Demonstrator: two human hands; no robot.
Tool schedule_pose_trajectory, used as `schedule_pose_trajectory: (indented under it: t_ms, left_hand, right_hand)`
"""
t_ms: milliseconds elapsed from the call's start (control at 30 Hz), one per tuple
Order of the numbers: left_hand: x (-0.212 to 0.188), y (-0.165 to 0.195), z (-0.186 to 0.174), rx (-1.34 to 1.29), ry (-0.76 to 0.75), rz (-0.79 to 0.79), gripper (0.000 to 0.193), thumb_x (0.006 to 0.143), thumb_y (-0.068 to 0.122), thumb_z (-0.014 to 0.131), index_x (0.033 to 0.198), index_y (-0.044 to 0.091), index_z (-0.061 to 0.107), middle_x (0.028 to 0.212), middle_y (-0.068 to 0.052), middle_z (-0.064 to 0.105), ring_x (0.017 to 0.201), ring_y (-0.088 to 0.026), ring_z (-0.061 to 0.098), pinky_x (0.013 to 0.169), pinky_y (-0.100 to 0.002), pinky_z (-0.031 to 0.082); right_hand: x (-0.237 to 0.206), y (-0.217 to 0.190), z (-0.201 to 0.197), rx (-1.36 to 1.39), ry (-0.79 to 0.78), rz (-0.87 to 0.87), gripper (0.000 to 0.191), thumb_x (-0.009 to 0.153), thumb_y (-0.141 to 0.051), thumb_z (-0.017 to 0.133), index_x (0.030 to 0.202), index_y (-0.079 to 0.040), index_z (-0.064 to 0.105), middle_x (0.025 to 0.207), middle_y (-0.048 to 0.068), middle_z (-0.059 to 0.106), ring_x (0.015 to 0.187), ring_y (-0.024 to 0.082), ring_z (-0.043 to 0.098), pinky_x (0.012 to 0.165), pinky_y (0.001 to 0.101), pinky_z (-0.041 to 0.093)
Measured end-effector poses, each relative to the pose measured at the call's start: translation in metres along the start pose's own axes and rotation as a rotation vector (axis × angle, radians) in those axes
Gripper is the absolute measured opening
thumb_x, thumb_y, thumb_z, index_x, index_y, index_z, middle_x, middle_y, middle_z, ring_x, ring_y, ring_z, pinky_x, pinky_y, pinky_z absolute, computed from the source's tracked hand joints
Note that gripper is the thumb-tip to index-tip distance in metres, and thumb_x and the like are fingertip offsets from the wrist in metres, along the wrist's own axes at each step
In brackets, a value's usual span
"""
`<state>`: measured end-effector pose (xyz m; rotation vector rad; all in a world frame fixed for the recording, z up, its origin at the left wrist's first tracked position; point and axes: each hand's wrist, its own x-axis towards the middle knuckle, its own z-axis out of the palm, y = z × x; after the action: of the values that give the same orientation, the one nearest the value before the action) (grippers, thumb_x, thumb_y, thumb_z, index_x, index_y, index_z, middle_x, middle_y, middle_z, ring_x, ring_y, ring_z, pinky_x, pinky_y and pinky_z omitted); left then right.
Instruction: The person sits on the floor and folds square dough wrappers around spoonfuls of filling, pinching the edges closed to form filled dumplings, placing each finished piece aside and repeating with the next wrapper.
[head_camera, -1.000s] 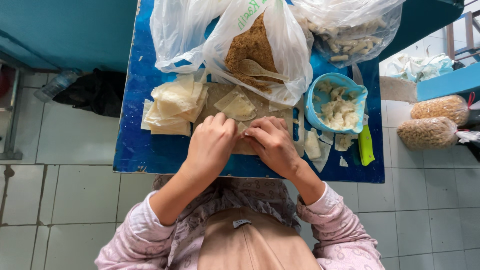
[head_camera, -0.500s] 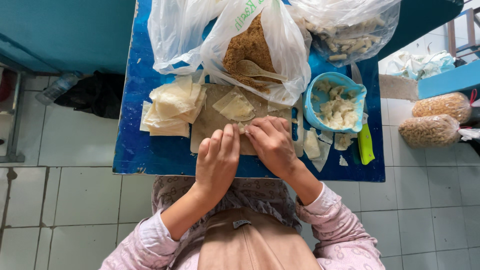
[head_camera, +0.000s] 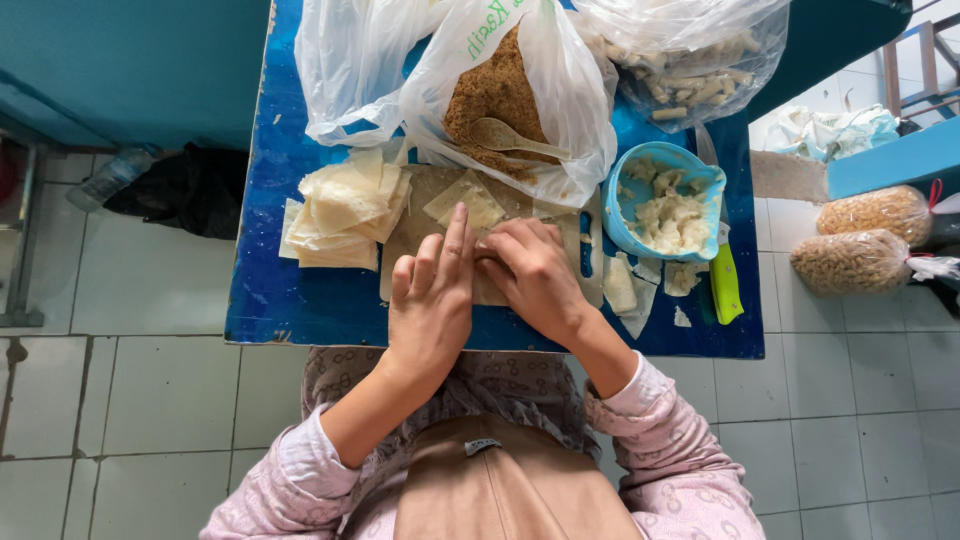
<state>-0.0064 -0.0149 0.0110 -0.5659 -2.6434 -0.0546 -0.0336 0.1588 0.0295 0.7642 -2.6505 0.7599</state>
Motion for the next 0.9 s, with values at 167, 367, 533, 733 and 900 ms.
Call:
schedule_pose_trajectory:
  t_ms: [167, 367, 533, 733, 900]
  left_hand:
    - [-0.012, 0.004, -0.002, -0.064, -0.057, 0.02, 0.052, 0.09, 0.018, 0.058, 0.139, 0.0, 0.062, 0.164, -0.006, 0.04, 0.134, -0.019, 0.043, 0.108, -0.033, 0.031]
    - [0.001, -0.008, 0.005, -0.259, -0.044, 0.002, 0.064, 0.093, 0.026, 0.056, 0.151, -0.001, 0.05, 0.167, -0.007, 0.033, 0.148, -0.025, 0.031, 0.119, -0.042, 0.02]
    - [0.003, -0.016, 0.002, -0.443, -0.088, 0.022, 0.072, 0.096, 0.025, 0.053, 0.16, -0.001, 0.033, 0.171, -0.013, 0.021, 0.158, -0.032, 0.014, 0.126, -0.05, 0.005]
    - [0.002, -0.034, -0.002, -0.702, -0.065, -0.161, 0.076, 0.095, 0.015, 0.051, 0.165, 0.006, 0.024, 0.173, -0.018, 0.012, 0.161, -0.038, 0.007, 0.129, -0.054, 0.003]
    - [0.01, -0.037, -0.008, -0.715, 0.077, -0.201, 0.069, 0.1, 0.013, 0.056, 0.163, 0.004, 0.03, 0.169, -0.019, 0.024, 0.154, -0.039, 0.026, 0.126, -0.049, 0.02]
  right_hand:
    - [-0.006, -0.001, 0.002, -0.008, -0.03, 0.017, 0.018, 0.086, -0.006, 0.076, 0.103, -0.006, 0.07, 0.105, 0.009, 0.069, 0.104, 0.029, 0.064, 0.093, 0.0407, 0.044]
    - [-0.008, -0.007, 0.001, -0.116, 0.087, -0.044, 0.03, 0.084, -0.001, 0.072, 0.114, -0.004, 0.071, 0.114, 0.01, 0.069, 0.111, 0.031, 0.063, 0.097, 0.042, 0.044]
    - [-0.007, -0.005, -0.001, -0.092, 0.097, -0.036, 0.025, 0.088, -0.007, 0.075, 0.112, -0.005, 0.071, 0.114, 0.007, 0.069, 0.112, 0.029, 0.063, 0.097, 0.0415, 0.044]
    - [0.003, -0.007, 0.001, -0.334, 0.1, -0.123, 0.025, 0.089, -0.01, 0.078, 0.113, -0.006, 0.074, 0.112, 0.006, 0.067, 0.108, 0.027, 0.063, 0.095, 0.0408, 0.043]
    - [0.005, -0.012, -0.005, -0.282, 0.2, -0.088, 0.017, 0.094, -0.009, 0.073, 0.111, -0.007, 0.073, 0.109, 0.005, 0.067, 0.109, 0.026, 0.062, 0.097, 0.0408, 0.042]
